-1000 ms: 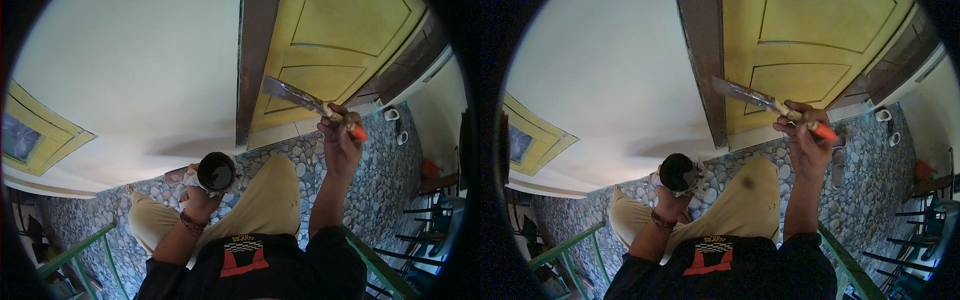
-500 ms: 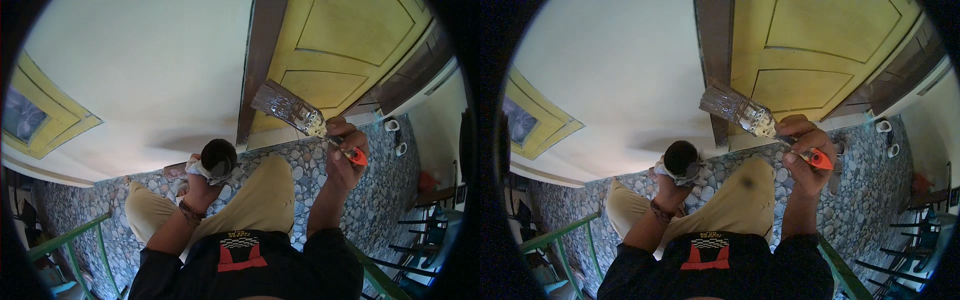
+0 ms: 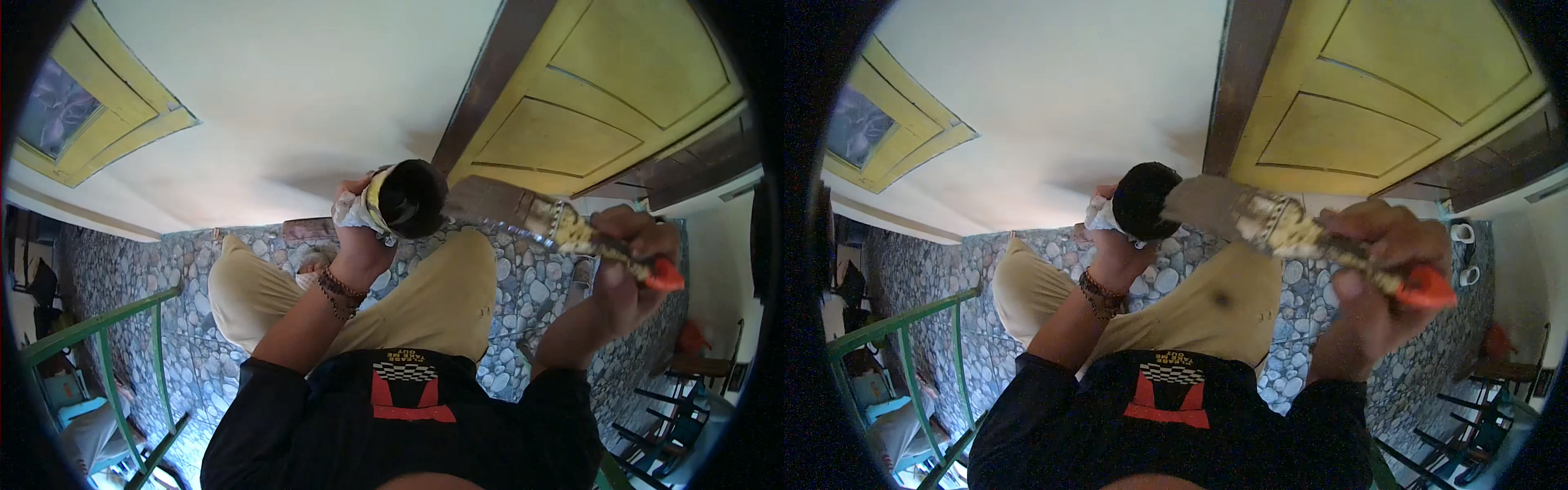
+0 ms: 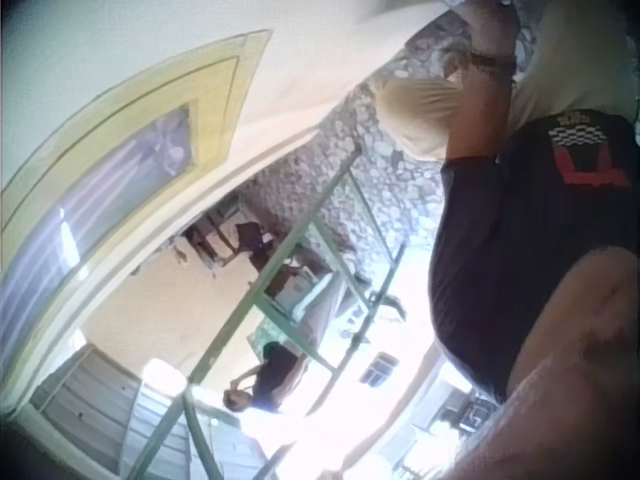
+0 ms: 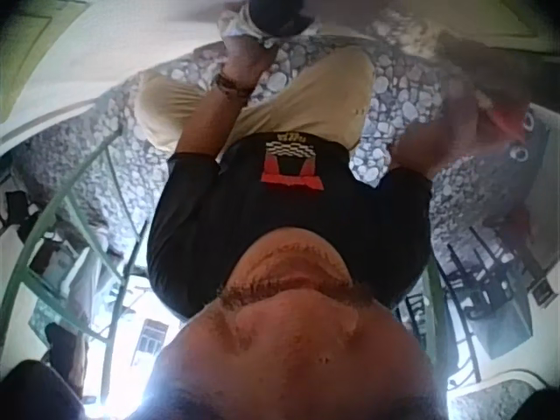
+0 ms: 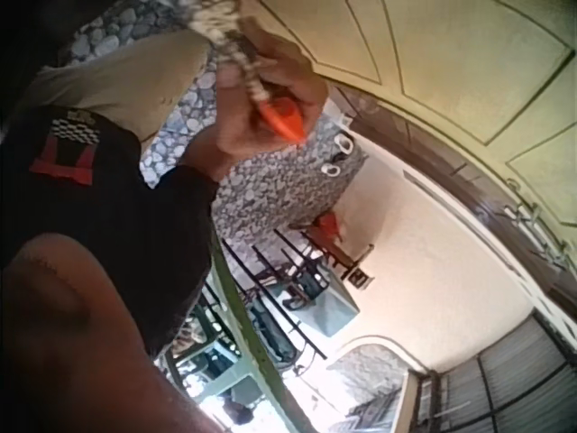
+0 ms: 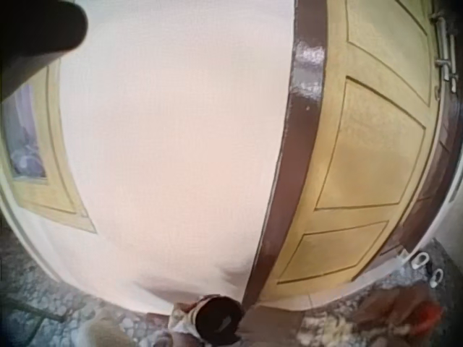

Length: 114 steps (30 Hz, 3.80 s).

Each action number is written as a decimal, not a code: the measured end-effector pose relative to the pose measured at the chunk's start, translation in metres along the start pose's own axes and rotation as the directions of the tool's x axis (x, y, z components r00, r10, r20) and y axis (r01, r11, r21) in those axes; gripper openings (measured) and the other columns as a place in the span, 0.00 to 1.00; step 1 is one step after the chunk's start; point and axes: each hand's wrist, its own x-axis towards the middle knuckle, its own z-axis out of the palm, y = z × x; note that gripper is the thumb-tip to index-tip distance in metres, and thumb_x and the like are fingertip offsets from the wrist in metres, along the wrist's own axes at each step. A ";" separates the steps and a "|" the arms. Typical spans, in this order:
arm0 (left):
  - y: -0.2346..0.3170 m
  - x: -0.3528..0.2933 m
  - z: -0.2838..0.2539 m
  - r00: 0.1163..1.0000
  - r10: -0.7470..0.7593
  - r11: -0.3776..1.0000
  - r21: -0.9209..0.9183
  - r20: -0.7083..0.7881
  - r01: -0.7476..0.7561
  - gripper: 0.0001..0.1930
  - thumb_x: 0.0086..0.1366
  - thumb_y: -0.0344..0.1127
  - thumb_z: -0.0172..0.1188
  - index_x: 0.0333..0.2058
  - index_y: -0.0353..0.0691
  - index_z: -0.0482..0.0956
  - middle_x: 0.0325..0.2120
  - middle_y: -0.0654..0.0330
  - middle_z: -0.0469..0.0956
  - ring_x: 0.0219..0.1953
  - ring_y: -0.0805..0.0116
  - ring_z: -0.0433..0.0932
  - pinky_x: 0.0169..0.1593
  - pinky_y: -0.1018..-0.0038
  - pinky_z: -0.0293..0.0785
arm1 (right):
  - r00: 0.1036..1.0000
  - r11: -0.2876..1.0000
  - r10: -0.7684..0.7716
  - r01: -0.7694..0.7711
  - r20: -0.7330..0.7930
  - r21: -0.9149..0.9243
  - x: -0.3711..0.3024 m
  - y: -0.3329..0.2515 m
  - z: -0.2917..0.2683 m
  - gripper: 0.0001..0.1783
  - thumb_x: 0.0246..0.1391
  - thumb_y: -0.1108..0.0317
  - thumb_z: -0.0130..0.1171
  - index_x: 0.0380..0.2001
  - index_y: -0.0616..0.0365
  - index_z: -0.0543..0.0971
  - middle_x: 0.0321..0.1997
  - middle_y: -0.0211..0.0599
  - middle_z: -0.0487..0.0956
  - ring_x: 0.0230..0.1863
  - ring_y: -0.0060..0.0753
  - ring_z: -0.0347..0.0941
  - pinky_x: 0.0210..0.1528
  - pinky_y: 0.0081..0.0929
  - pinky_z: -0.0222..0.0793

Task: The recorder is painting the edges of a door frame with a paintbrush and brown paint.

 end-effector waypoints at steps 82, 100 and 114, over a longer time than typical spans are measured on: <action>0.027 0.019 -0.016 0.923 0.384 0.915 0.139 -0.014 -0.379 0.15 0.60 0.39 0.42 0.39 0.37 0.69 0.35 0.58 0.73 0.39 0.67 0.73 0.45 0.73 0.69 | 0.984 0.944 0.165 -0.136 0.072 -0.302 0.006 0.045 0.088 0.14 0.43 0.82 0.61 0.33 0.63 0.69 0.30 0.39 0.77 0.31 0.23 0.75 0.32 0.15 0.70; 0.021 0.019 -0.015 0.970 0.244 0.968 0.070 -0.022 -0.242 0.16 0.59 0.41 0.41 0.40 0.37 0.69 0.34 0.57 0.74 0.39 0.65 0.74 0.45 0.71 0.69 | 0.876 0.942 0.244 -0.113 0.415 -0.315 0.030 0.034 0.070 0.11 0.31 0.83 0.60 0.21 0.60 0.71 0.29 0.41 0.77 0.35 0.30 0.74 0.35 0.23 0.68; 0.019 0.019 -0.011 0.979 0.202 0.977 0.072 -0.001 -0.202 0.16 0.59 0.41 0.42 0.40 0.36 0.70 0.35 0.56 0.75 0.39 0.64 0.75 0.45 0.71 0.70 | 0.752 0.874 0.104 0.243 0.651 -0.420 0.037 0.030 0.080 0.14 0.27 0.83 0.60 0.21 0.58 0.69 0.34 0.43 0.78 0.37 0.43 0.73 0.36 0.31 0.69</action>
